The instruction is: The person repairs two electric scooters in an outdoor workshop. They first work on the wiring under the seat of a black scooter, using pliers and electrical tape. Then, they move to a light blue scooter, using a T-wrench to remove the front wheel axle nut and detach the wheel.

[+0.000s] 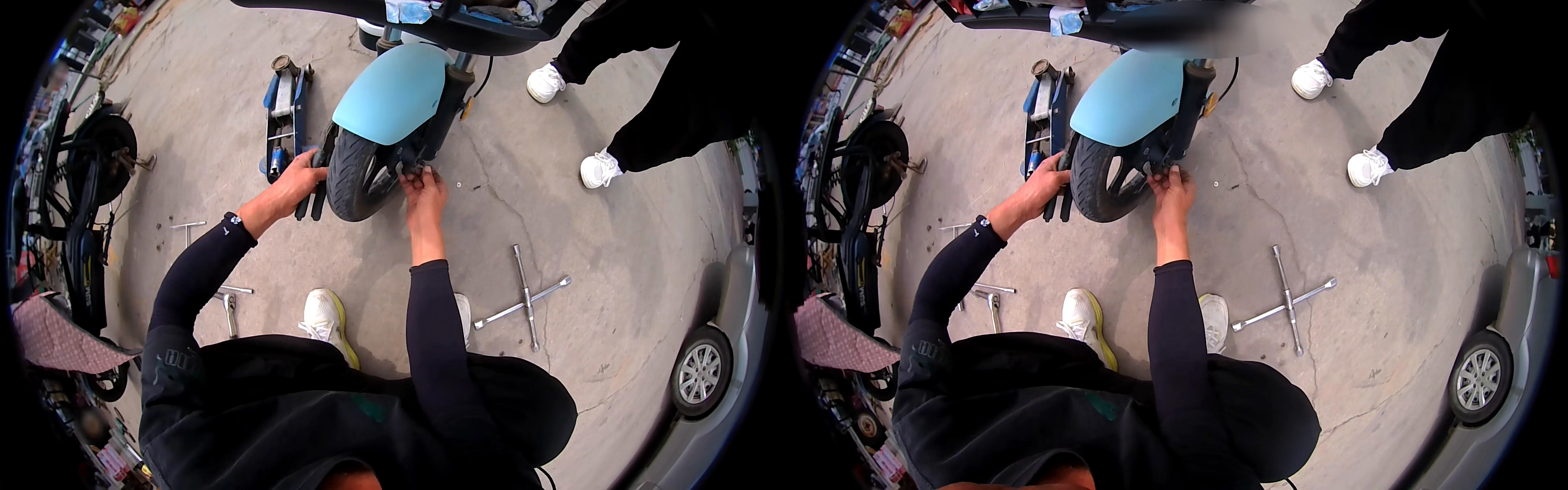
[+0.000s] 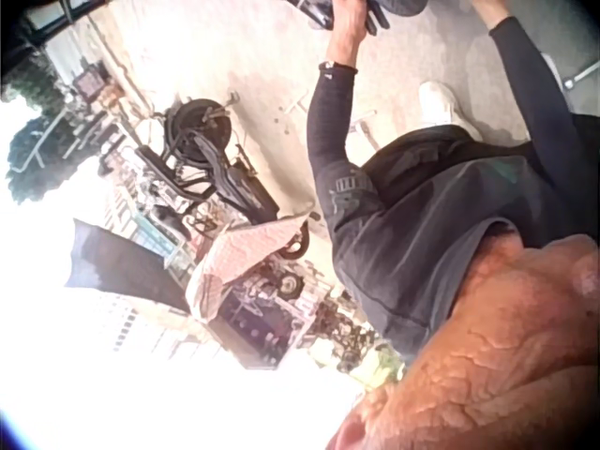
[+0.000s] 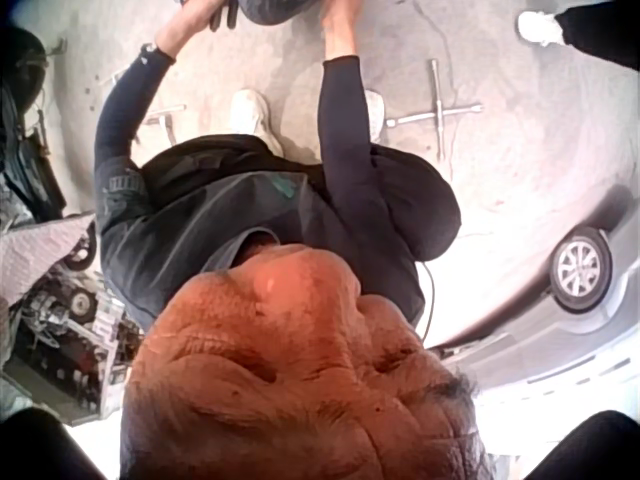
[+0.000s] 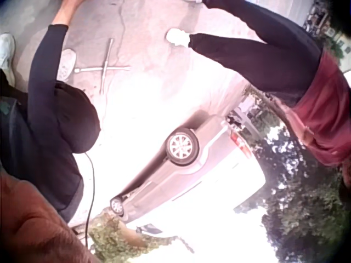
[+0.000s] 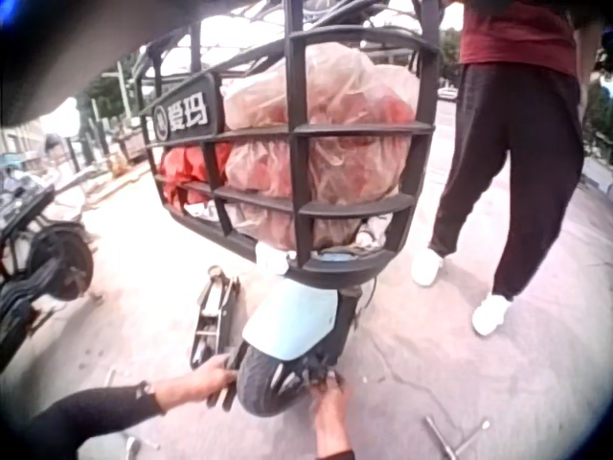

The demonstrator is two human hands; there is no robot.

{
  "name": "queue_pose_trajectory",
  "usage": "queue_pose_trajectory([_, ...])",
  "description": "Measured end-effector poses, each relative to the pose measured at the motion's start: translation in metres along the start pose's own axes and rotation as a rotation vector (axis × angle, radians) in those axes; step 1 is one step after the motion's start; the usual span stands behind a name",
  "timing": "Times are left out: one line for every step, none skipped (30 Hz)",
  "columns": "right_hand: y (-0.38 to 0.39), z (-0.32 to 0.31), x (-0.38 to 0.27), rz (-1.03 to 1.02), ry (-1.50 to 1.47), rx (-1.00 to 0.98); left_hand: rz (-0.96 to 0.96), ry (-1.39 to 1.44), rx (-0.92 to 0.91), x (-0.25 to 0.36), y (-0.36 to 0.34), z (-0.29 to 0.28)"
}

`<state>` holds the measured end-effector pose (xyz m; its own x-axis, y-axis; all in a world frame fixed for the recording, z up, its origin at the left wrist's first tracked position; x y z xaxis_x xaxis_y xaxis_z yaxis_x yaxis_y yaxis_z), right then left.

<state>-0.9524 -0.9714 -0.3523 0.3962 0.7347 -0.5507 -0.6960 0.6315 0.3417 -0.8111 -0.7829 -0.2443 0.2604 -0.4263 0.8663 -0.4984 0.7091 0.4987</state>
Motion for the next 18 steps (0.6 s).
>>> queue_pose_trajectory([-0.001, -0.006, -0.001, 0.034, -0.112, -0.016, 0.004, 0.013, 0.010, -0.001, -0.001, -0.002])
queue_pose_trajectory([-0.001, -0.012, -0.002, 0.065, -0.225, -0.031, 0.007, 0.025, 0.018, -0.003, -0.001, -0.002])
queue_pose_trajectory([0.001, -0.016, -0.010, 0.093, -0.266, -0.061, -0.023, 0.050, 0.014, 0.006, 0.001, 0.006])
queue_pose_trajectory([0.004, -0.015, -0.021, 0.126, -0.304, -0.090, -0.032, -0.001, -0.012, 0.003, 0.000, 0.001])
queue_pose_trajectory([0.006, -0.014, -0.031, 0.157, -0.343, -0.118, -0.054, -0.026, 0.002, -0.002, 0.005, -0.006])
queue_pose_trajectory([0.002, -0.023, -0.043, 0.146, -0.270, -0.072, -0.064, -0.049, -0.001, 0.006, 0.007, -0.002])
queue_pose_trajectory([-0.006, -0.029, -0.053, 0.139, -0.198, -0.027, -0.058, -0.037, 0.011, 0.012, 0.011, 0.003])
queue_pose_trajectory([-0.012, -0.034, -0.060, 0.143, -0.132, 0.013, -0.055, -0.027, 0.035, 0.015, 0.019, 0.004])
queue_pose_trajectory([-0.014, -0.044, -0.070, 0.139, -0.043, 0.055, -0.051, -0.032, 0.070, 0.012, 0.022, 0.000])
queue_pose_trajectory([-0.014, -0.069, -0.076, 0.173, 0.084, 0.128, -0.052, -0.037, 0.103, 0.004, 0.025, -0.003])
queue_pose_trajectory([-0.010, -0.099, -0.081, 0.210, 0.211, 0.202, -0.080, -0.050, 0.120, -0.007, 0.031, -0.007])
queue_pose_trajectory([-0.008, -0.127, -0.086, 0.246, 0.332, 0.269, -0.102, -0.067, 0.142, -0.016, 0.037, -0.011])
queue_pose_trajectory([0.004, -0.151, -0.093, 0.235, 0.571, 0.416, -0.157, -0.132, 0.168, -0.033, 0.045, -0.017])
queue_pose_trajectory([0.024, -0.174, -0.097, 0.227, 0.803, 0.565, -0.214, -0.206, 0.194, -0.055, 0.056, -0.023])
queue_pose_trajectory([0.043, -0.216, -0.100, 0.150, 0.995, 0.630, -0.235, -0.220, 0.162, -0.080, 0.064, -0.021])
queue_pose_trajectory([0.064, -0.252, -0.106, 0.077, 1.194, 0.701, -0.257, -0.230, 0.122, -0.108, 0.070, -0.013])
queue_pose_trajectory([0.084, -0.258, -0.109, -0.008, 1.364, 0.714, -0.307, -0.304, 0.053, -0.128, 0.084, -0.005])
queue_pose_trajectory([0.105, -0.261, -0.118, -0.099, 1.542, 0.729, -0.349, -0.372, -0.023, -0.145, 0.092, 0.006])
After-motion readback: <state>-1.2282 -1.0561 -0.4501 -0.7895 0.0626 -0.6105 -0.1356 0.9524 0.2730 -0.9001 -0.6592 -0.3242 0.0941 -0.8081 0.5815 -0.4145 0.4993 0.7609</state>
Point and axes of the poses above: each hand's wrist, its own y-axis away from the middle knuckle, its own z-axis out of the palm, x = y × z, the point moved 4 cm from there along -y, towards the middle knuckle, and after that the axes turned 9 degrees about -x, right-handed, at the moved point
